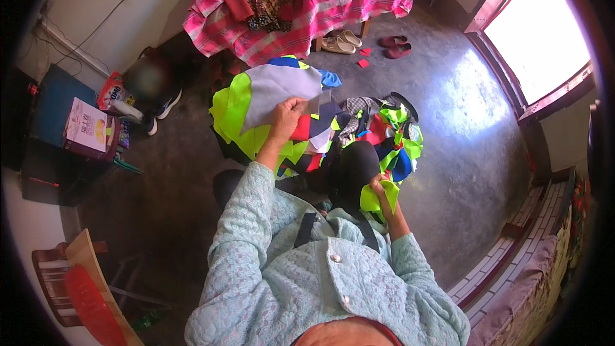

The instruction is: The person sits on the floor and sorts through a pile of colorful fabric pieces. They pick up individual pieces, fold them, and place them into a growing stack on their lap.

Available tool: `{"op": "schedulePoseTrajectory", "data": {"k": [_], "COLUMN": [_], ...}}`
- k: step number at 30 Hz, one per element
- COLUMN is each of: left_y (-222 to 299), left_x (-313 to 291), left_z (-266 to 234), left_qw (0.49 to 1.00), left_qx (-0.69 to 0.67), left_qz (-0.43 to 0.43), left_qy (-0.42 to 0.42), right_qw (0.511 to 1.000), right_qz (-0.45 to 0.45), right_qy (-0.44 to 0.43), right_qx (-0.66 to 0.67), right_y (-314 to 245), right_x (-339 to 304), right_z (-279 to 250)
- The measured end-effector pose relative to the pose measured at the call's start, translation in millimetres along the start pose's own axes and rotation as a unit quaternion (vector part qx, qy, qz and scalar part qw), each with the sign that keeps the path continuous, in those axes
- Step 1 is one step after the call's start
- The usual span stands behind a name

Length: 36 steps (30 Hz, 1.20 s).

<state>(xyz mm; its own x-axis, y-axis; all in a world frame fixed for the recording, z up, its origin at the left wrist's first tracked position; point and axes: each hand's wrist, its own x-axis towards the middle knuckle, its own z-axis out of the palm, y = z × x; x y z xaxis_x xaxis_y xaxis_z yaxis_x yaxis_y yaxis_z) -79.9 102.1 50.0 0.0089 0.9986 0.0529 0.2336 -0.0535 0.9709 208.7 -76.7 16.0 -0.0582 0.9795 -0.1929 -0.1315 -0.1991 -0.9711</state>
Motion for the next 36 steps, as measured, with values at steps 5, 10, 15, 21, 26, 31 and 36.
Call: {"op": "schedulePoseTrajectory", "data": {"k": [5, 10, 15, 21, 26, 31, 36], "left_y": [3.5, -13.3, -36.6, -16.6, -9.7, 0.3, -14.6], "left_x": [0.8, 1.1, -15.4, -30.0, -42.8, -82.9, -126.8], "left_z": [0.7, -3.9, 10.2, 18.3, 21.3, 49.0, 87.9], "left_qw": [0.996, 0.997, 0.886, 0.868, 0.9, 0.984, 0.94], "left_qx": [-0.024, 0.016, 0.378, 0.401, 0.321, 0.023, -0.235], "left_qz": [0.035, 0.033, 0.269, 0.293, 0.294, 0.149, -0.088], "left_qy": [-0.077, -0.061, -0.01, -0.02, 0.028, -0.09, -0.23], "right_qw": [0.997, 0.999, 0.999, 0.999, 0.999, 0.995, 0.993], "right_qz": [-0.068, 0.012, -0.017, -0.009, 0.022, -0.005, 0.01], "right_qy": [-0.004, -0.043, -0.035, -0.028, -0.029, -0.043, -0.061], "right_qx": [-0.048, -0.013, -0.025, -0.019, -0.024, -0.088, 0.104], "right_y": [35.0, 30.9, 14.7, 15.5, 7.7, 7.9, -14.4], "right_x": [3.5, 13.0, 8.3, 5.0, 2.7, 8.9, 6.5], "right_z": [-19.7, -16.8, -4.9, -4.0, 6.6, 7.3, 18.8]}}
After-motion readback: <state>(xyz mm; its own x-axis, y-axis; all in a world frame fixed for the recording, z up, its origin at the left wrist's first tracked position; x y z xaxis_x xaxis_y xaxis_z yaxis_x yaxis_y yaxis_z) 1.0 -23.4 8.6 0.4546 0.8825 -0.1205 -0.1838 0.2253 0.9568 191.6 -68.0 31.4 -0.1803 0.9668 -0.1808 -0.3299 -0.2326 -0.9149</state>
